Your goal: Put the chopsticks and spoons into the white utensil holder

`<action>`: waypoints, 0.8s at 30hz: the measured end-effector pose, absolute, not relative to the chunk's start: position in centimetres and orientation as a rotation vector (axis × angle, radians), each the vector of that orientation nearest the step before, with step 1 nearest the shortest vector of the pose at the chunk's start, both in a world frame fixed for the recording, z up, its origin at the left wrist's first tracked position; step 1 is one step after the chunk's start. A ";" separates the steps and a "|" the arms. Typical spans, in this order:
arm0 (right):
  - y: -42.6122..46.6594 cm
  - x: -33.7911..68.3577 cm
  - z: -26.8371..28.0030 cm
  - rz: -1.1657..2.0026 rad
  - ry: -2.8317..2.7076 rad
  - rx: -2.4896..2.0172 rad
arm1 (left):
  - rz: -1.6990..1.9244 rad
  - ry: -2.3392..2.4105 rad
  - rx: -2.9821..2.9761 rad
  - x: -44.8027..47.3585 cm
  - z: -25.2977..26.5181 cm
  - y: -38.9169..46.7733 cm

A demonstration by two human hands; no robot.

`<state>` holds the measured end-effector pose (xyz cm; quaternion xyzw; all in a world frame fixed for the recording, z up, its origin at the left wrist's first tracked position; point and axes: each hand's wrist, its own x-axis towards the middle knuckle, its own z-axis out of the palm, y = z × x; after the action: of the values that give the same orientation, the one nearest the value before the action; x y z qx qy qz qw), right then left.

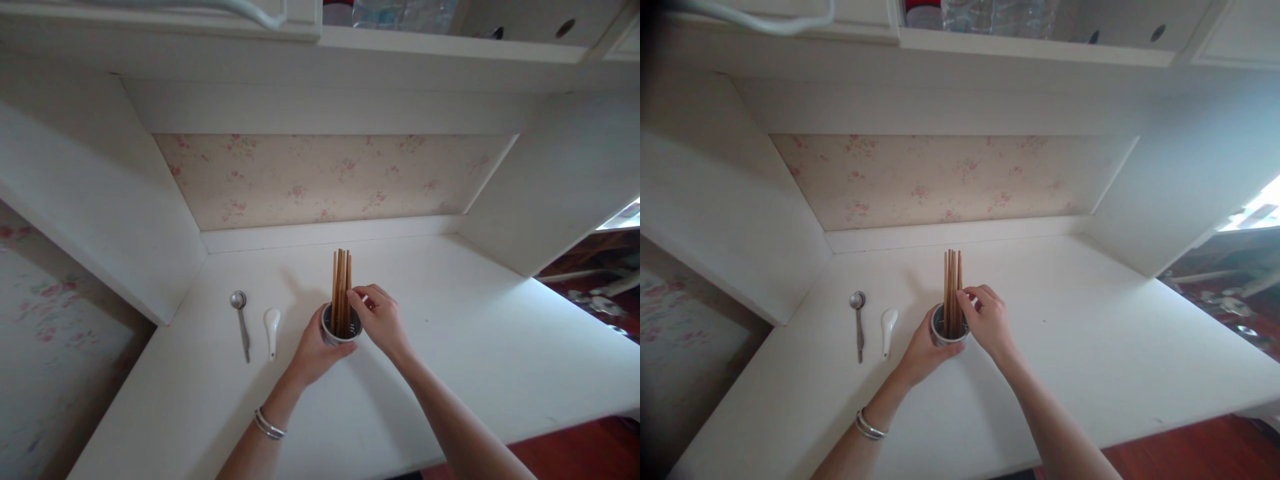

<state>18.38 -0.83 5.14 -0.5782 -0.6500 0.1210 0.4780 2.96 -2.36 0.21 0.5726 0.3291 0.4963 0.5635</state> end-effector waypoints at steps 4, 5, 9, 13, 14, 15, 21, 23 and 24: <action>-0.7 18.2 5.0 0.291 -1.592 -1.446 | 1.159 0.779 1.334 3.0 0.3 -2.4; -0.6 18.2 4.9 0.293 -1.582 -1.450 | 1.159 0.781 1.329 3.0 0.3 -2.4; -0.5 18.3 4.9 0.316 -1.549 -1.456 | 1.160 0.772 1.327 3.0 0.4 -2.4; -0.6 18.3 5.0 0.324 -1.570 -1.442 | 1.168 0.779 1.337 3.0 0.5 -2.4; -0.6 18.3 4.9 0.328 -1.572 -1.435 | 1.168 0.777 1.338 3.0 0.5 -2.4; -0.7 18.3 4.9 0.333 -1.573 -1.427 | 1.165 0.775 1.338 3.0 0.5 -2.4; -0.9 18.3 4.2 0.363 -1.567 -1.409 | 1.149 0.801 1.349 3.0 0.7 -2.5; -0.9 18.3 4.1 0.392 -1.556 -1.407 | 1.150 0.805 1.343 3.0 0.7 -2.5; -0.9 18.3 4.1 0.405 -1.552 -1.408 | 1.150 0.803 1.341 3.0 0.7 -2.5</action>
<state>18.30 -0.87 4.06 -0.5776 -0.6371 0.1661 0.4826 2.96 -2.50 0.69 0.5701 0.3413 0.4888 0.5653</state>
